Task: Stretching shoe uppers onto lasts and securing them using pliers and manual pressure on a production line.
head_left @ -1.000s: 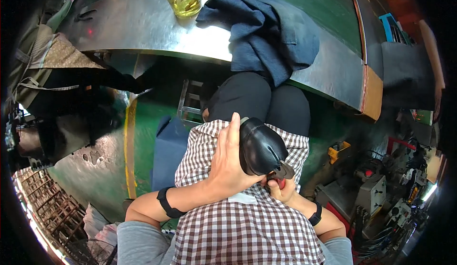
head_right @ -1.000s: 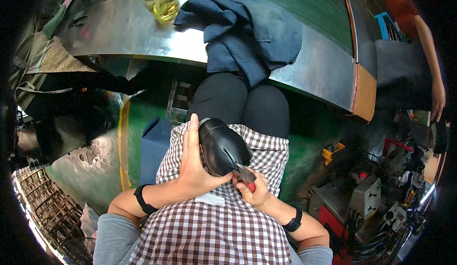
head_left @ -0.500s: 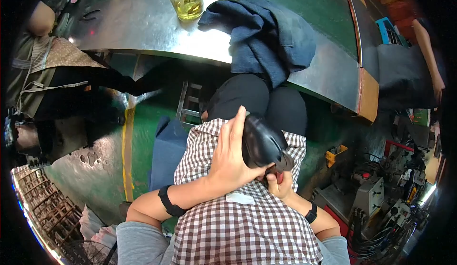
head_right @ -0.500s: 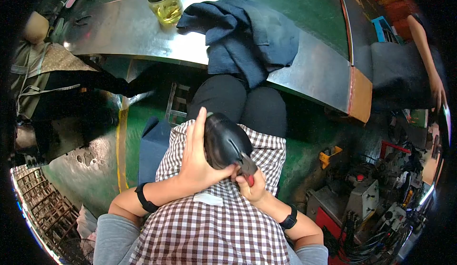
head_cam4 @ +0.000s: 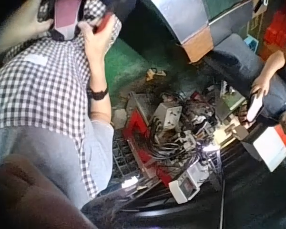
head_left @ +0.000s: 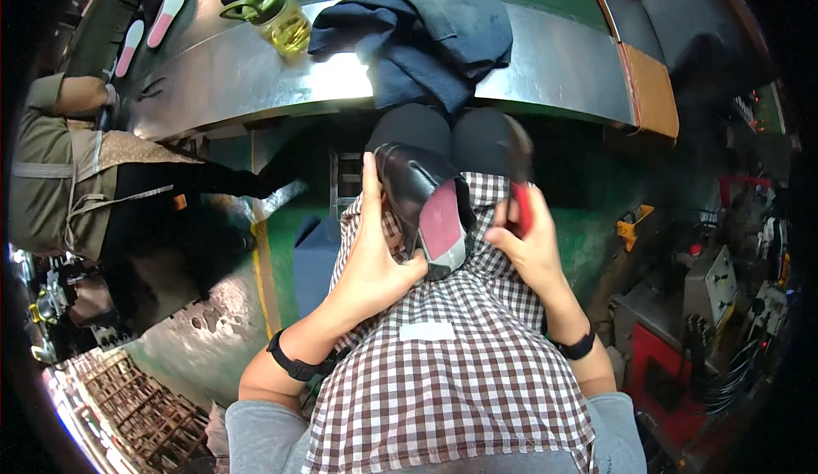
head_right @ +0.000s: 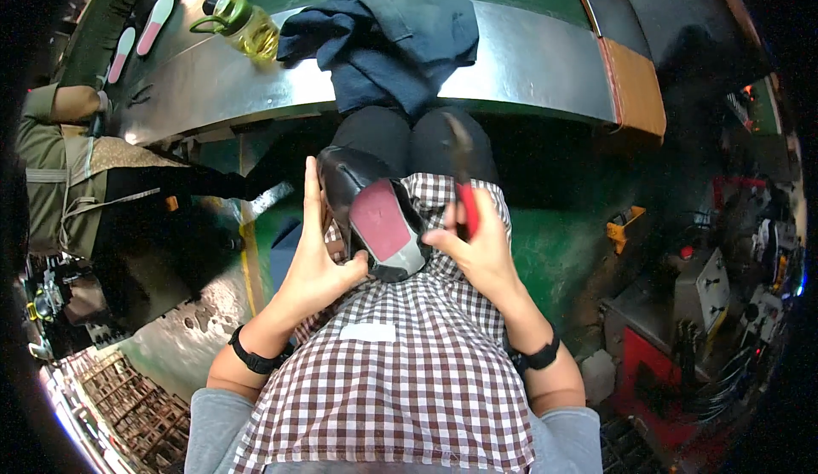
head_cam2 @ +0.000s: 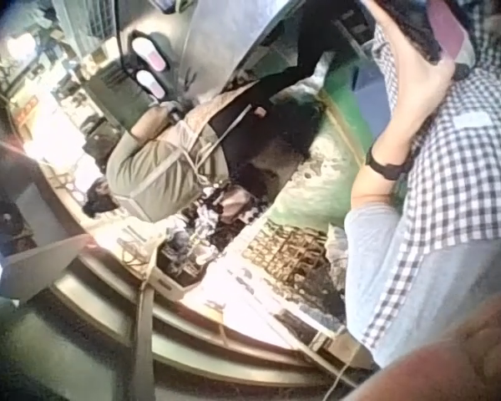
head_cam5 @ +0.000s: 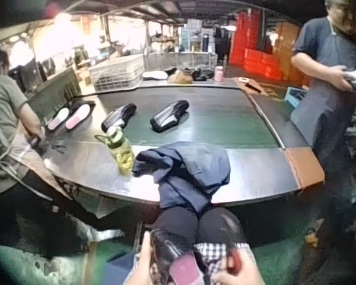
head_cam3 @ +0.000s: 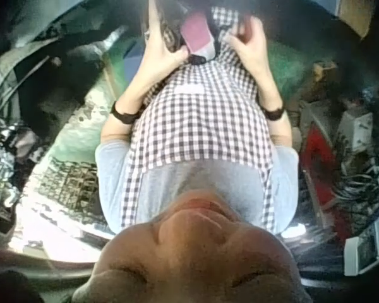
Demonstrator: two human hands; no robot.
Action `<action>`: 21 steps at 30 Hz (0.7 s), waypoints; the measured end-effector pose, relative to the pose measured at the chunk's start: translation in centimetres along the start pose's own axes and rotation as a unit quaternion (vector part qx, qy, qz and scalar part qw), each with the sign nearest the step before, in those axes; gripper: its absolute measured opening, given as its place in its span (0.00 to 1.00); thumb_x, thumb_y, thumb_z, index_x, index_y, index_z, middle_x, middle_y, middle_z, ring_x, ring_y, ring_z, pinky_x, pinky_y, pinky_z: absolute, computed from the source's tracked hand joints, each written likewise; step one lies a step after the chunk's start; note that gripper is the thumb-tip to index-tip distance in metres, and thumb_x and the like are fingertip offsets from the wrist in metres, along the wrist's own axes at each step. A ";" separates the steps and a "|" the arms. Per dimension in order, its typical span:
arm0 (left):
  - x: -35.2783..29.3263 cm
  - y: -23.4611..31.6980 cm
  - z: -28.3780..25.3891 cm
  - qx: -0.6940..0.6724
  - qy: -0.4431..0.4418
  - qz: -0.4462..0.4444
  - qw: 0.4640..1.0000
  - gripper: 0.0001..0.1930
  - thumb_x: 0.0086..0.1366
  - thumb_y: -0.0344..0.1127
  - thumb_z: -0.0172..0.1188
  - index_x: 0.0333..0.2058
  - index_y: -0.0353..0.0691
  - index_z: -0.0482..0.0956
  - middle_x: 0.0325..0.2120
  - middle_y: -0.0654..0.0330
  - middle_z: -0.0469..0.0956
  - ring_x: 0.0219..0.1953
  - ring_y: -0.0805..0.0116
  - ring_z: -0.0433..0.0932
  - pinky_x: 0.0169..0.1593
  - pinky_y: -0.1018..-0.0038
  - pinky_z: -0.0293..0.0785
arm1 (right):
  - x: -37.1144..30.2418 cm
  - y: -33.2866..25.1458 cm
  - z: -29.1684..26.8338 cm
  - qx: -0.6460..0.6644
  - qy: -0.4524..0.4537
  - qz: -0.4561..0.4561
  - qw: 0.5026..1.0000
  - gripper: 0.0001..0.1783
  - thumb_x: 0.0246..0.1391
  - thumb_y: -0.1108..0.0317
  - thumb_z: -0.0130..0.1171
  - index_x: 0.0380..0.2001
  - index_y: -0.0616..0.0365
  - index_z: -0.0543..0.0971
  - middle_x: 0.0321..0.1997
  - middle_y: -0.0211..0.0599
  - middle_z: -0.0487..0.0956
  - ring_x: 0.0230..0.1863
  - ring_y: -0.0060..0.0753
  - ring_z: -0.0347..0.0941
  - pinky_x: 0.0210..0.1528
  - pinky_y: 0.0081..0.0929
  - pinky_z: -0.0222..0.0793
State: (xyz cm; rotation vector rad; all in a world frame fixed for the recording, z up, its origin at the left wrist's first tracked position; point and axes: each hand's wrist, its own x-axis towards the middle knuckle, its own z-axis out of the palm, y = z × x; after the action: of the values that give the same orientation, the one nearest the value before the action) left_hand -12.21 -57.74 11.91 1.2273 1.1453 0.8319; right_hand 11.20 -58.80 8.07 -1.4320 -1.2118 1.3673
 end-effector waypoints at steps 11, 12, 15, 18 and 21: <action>-3.6 -4.1 -0.3 0.138 0.030 -0.104 0.985 0.45 0.56 0.28 0.55 0.70 0.33 0.42 0.66 0.39 0.56 0.67 0.54 0.61 0.66 0.65 0.62 | 1.4 -0.3 1.6 -0.179 -0.088 -0.053 0.978 0.17 0.46 0.69 0.67 0.34 0.61 0.70 0.29 0.45 0.77 0.30 0.46 0.76 0.34 0.38 0.69; -3.9 -3.9 -0.8 0.192 0.007 -0.134 0.972 0.42 0.58 0.31 0.55 0.69 0.32 0.45 0.63 0.38 0.63 0.65 0.53 0.65 0.64 0.66 0.64 | 1.3 -0.5 2.1 -0.182 -0.075 -0.057 0.979 0.16 0.45 0.71 0.65 0.34 0.61 0.70 0.28 0.46 0.77 0.31 0.50 0.77 0.34 0.40 0.69; -5.4 -5.5 0.2 0.107 0.003 -0.252 0.962 0.26 0.63 0.39 0.55 0.57 0.30 0.66 0.42 0.44 0.78 0.45 0.56 0.78 0.51 0.69 0.72 | 1.0 -1.7 3.5 -0.242 -0.083 -0.157 0.954 0.15 0.43 0.72 0.64 0.34 0.62 0.70 0.28 0.48 0.76 0.32 0.56 0.76 0.36 0.45 0.70; -6.2 -7.2 0.2 0.087 -0.009 -0.293 0.952 0.19 0.66 0.45 0.52 0.41 0.30 0.76 0.25 0.57 0.79 0.24 0.68 0.76 0.32 0.73 0.73 | 1.4 -2.0 4.6 -0.259 -0.092 -0.226 0.935 0.16 0.41 0.72 0.64 0.34 0.62 0.71 0.30 0.48 0.75 0.34 0.54 0.75 0.38 0.45 0.71; -6.1 -5.9 0.3 -0.147 0.054 -0.347 0.925 0.17 0.68 0.43 0.48 0.39 0.32 0.75 0.24 0.57 0.80 0.21 0.75 0.75 0.22 0.79 0.69 | 1.5 -2.2 4.6 -0.284 -0.106 -0.239 0.922 0.17 0.41 0.72 0.65 0.34 0.62 0.71 0.31 0.47 0.74 0.35 0.53 0.75 0.39 0.44 0.71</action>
State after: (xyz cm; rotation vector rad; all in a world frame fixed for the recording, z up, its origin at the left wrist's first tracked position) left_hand -14.09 -64.71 7.36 0.4650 1.3640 0.4993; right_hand 6.29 -57.14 9.36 -1.2398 -2.0661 0.8745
